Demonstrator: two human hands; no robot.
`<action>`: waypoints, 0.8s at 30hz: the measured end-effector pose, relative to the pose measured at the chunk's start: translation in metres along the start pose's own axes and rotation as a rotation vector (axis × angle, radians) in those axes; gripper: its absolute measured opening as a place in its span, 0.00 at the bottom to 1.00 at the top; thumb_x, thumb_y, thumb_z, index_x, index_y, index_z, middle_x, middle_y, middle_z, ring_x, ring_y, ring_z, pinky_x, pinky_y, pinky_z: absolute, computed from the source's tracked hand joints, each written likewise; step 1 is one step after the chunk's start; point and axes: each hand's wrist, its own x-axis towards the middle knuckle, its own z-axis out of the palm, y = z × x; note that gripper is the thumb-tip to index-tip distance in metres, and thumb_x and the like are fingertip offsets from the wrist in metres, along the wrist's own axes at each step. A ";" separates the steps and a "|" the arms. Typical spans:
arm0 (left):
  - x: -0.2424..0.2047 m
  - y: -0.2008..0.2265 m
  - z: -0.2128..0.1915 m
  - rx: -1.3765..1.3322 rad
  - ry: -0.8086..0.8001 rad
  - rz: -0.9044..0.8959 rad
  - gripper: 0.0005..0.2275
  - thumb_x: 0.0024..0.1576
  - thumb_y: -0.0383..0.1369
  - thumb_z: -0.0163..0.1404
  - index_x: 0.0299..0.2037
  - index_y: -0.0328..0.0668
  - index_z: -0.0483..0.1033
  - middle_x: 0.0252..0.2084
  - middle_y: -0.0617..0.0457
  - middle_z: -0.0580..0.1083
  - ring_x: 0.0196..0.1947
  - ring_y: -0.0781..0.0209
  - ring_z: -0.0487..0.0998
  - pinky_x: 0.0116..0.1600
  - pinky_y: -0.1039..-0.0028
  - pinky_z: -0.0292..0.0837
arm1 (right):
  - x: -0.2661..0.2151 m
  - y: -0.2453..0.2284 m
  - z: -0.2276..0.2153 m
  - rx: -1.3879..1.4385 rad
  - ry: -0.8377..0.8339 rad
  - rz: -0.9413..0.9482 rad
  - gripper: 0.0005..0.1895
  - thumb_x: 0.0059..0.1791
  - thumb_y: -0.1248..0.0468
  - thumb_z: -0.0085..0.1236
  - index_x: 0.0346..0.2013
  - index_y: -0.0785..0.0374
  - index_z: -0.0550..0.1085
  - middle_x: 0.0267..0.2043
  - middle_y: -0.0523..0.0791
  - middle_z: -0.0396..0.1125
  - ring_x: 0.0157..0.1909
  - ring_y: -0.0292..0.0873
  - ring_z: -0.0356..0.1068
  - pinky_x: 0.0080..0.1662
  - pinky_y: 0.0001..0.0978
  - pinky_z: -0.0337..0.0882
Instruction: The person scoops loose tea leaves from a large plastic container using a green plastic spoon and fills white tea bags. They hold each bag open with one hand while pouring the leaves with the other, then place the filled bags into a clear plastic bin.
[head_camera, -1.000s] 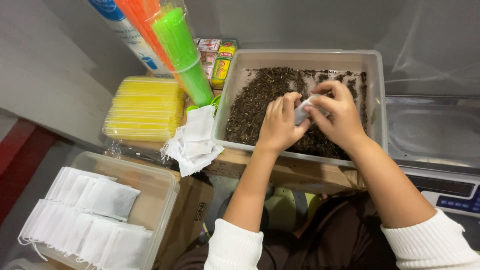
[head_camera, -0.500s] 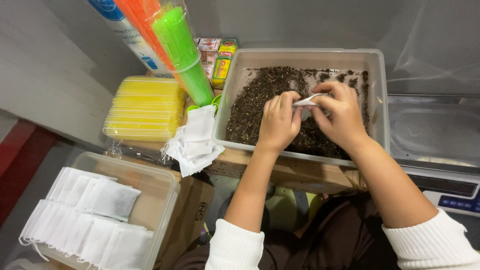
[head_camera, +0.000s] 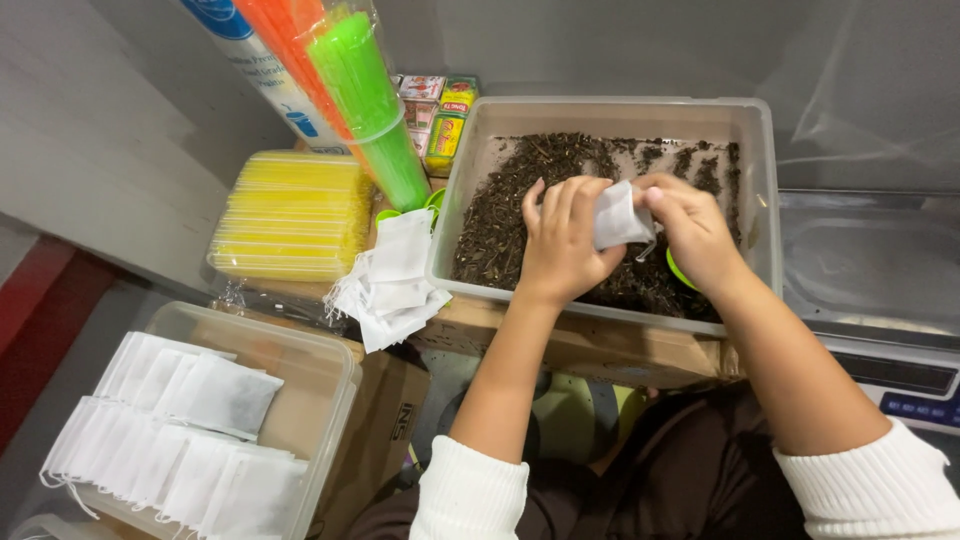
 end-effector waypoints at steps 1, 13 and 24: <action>-0.001 0.000 0.001 0.000 -0.001 0.001 0.33 0.44 0.36 0.64 0.61 0.50 0.62 0.54 0.55 0.67 0.58 0.52 0.68 0.73 0.41 0.45 | 0.000 -0.002 0.000 0.000 0.001 0.000 0.15 0.60 0.65 0.45 0.37 0.64 0.80 0.46 0.50 0.72 0.49 0.44 0.69 0.56 0.39 0.66; -0.002 -0.003 0.007 0.053 -0.007 0.068 0.35 0.41 0.31 0.62 0.63 0.49 0.63 0.52 0.55 0.70 0.61 0.54 0.69 0.75 0.39 0.38 | 0.001 -0.014 0.010 -0.334 -0.060 -0.221 0.14 0.41 0.70 0.71 0.40 0.66 0.79 0.46 0.51 0.71 0.44 0.56 0.73 0.47 0.44 0.72; 0.004 -0.001 -0.019 -0.189 0.135 -0.254 0.31 0.50 0.43 0.63 0.61 0.48 0.62 0.48 0.54 0.78 0.53 0.55 0.78 0.72 0.50 0.52 | -0.025 -0.080 -0.043 -1.426 -0.448 0.632 0.33 0.53 0.35 0.46 0.38 0.62 0.81 0.56 0.52 0.70 0.54 0.59 0.72 0.53 0.51 0.74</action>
